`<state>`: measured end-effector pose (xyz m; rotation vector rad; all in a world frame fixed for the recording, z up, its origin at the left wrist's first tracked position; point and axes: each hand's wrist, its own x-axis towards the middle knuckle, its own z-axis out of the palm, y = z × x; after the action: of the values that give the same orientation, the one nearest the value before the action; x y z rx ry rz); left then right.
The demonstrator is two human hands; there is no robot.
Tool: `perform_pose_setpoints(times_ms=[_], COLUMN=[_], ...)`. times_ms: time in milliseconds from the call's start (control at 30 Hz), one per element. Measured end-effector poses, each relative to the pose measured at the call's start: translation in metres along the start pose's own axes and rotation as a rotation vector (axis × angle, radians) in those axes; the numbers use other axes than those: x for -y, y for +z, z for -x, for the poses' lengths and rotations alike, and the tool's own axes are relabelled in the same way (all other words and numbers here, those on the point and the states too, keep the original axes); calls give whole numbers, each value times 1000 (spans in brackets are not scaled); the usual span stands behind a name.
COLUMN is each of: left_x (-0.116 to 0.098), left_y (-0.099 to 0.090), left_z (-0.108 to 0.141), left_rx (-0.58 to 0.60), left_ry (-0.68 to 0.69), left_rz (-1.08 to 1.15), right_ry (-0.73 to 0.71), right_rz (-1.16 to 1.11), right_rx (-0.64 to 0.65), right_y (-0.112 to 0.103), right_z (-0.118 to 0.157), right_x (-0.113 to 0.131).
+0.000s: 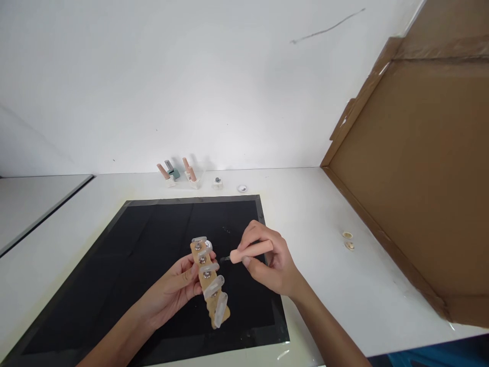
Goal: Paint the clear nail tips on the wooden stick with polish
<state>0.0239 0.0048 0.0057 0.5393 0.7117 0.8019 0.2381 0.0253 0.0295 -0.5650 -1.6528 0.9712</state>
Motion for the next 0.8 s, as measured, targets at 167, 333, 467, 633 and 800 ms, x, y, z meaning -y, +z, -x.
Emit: perform_pose_setpoints(times_ms=[167, 333, 467, 633, 800], left_x=[1, 2, 2, 2, 1], left_y=[-2, -3, -3, -2, -1], left_z=[-1, -1, 0, -1, -2], left_rx=[17, 38, 63, 100, 101], left_ry=[6, 8, 2, 1, -5], left_rz=[-1, -22, -40, -72, -87], right_ry=[-11, 28, 59, 62, 60], right_rz=[-34, -44, -60, -28, -6], right_rx=[89, 96, 18, 65, 79], right_y=[3, 4, 3, 6, 9], right_z=[0, 0, 0, 0, -1], right_x=[3, 1, 0, 1, 0])
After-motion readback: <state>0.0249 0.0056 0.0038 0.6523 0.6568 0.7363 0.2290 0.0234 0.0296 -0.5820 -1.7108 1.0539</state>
